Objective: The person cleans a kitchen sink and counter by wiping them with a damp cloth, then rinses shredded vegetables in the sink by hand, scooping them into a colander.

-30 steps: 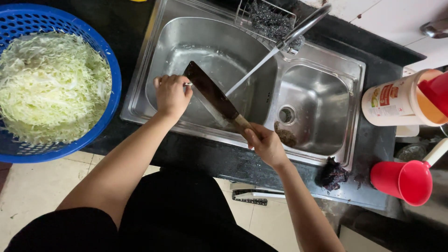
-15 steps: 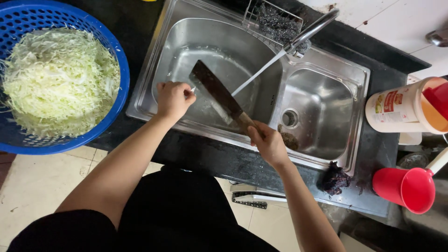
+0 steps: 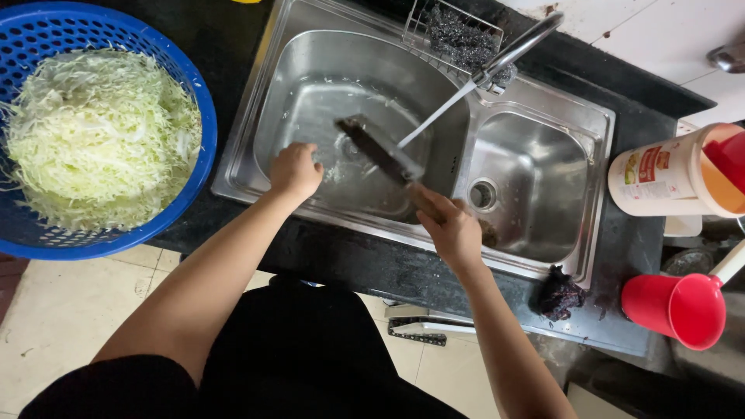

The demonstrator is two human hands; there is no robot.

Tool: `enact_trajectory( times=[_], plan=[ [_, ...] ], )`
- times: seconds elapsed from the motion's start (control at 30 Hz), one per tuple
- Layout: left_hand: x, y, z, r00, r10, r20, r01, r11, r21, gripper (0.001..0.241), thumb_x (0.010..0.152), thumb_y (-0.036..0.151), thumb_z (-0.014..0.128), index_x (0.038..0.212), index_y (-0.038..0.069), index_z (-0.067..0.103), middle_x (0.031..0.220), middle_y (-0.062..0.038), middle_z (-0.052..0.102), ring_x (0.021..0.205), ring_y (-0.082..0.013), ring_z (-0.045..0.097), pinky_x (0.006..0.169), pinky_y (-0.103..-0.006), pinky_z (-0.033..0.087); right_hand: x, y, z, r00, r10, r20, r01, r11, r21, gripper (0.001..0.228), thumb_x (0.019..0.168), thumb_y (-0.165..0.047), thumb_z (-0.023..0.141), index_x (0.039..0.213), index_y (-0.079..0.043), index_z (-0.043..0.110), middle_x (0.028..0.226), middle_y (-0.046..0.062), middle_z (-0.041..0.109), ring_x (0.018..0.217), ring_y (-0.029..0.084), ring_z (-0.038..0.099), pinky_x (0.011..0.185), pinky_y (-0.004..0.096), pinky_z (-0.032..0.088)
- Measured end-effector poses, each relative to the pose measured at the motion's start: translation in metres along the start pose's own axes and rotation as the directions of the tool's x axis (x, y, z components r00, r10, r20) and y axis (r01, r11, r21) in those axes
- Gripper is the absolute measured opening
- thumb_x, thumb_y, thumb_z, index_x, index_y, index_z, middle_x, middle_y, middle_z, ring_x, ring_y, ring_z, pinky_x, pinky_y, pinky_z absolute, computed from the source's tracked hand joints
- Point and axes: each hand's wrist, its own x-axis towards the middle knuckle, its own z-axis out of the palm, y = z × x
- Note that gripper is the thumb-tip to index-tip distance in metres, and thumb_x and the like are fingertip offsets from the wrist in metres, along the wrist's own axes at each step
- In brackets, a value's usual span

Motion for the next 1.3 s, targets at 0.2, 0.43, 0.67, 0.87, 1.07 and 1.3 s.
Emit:
enact_trajectory(
  times=[0.2,0.43,0.67,0.87,1.07,1.3],
  plan=[
    [-0.006,-0.006,0.003,0.987,0.001,0.160,0.015,0.995,-0.099,0.038,0.091,0.025,0.068,0.126,0.012,0.069,0.130,-0.011,0.067,0.119,-0.0312,0.064,0.100,-0.0469,0.050,-0.001,0.025,0.014,0.994,-0.108,-0.031,0.090,0.928,-0.361,0.047,0.086,-0.035,0.077,0.132,-0.028,0.069,0.101,0.014,0.065,0.085,0.031,0.069,0.072,0.043,0.058],
    [-0.014,-0.015,0.004,0.989,0.009,0.145,0.017,0.984,-0.176,0.040,0.088,0.026,0.069,0.125,0.011,0.069,0.130,-0.012,0.066,0.119,-0.0316,0.063,0.098,-0.0459,0.050,-0.010,0.023,0.018,0.997,-0.068,0.030,0.074,0.946,-0.314,0.046,0.086,-0.036,0.076,0.131,-0.029,0.070,0.094,0.015,0.070,0.082,0.032,0.072,0.071,0.045,0.058],
    [-0.028,-0.018,-0.007,0.978,0.009,0.207,0.037,0.974,-0.222,0.039,0.090,0.026,0.066,0.126,0.013,0.069,0.126,-0.010,0.071,0.117,-0.0302,0.066,0.096,-0.0430,0.053,0.005,0.005,0.018,0.942,0.218,0.256,-0.175,0.968,-0.181,0.044,0.097,-0.052,0.067,0.123,-0.018,0.076,0.074,0.017,0.074,0.065,0.025,0.073,0.065,0.039,0.055],
    [-0.056,0.003,-0.070,0.989,0.105,0.105,-0.061,0.934,-0.352,0.035,0.091,0.021,0.067,0.124,0.010,0.070,0.122,-0.010,0.073,0.111,-0.0285,0.069,0.094,-0.0404,0.055,0.017,-0.011,0.035,0.982,0.098,0.159,-0.109,0.992,0.059,0.042,0.099,-0.040,0.059,0.115,-0.006,0.077,0.070,0.010,0.073,0.061,0.010,0.068,0.060,0.032,0.052],
    [-0.081,-0.010,-0.161,0.993,0.118,-0.003,-0.104,0.855,-0.509,0.036,0.094,0.018,0.066,0.128,0.007,0.065,0.125,-0.009,0.071,0.100,-0.0222,0.072,0.087,-0.0358,0.056,0.022,-0.047,0.058,0.994,0.024,0.105,-0.062,0.925,0.375,0.043,0.099,-0.031,0.062,0.130,-0.002,0.066,0.080,0.008,0.071,0.064,0.011,0.060,0.058,0.031,0.049],
    [-0.102,-0.111,-0.240,0.866,-0.017,-0.499,-0.330,0.730,-0.598,0.028,0.098,0.011,0.066,0.126,0.004,0.068,0.122,-0.010,0.075,0.105,-0.0175,0.073,0.089,-0.0319,0.058,0.016,-0.171,0.067,0.999,-0.036,-0.029,0.043,0.956,0.289,0.045,0.098,-0.026,0.062,0.137,-0.004,0.063,0.079,0.009,0.071,0.064,0.016,0.058,0.060,0.031,0.047]
  ],
)
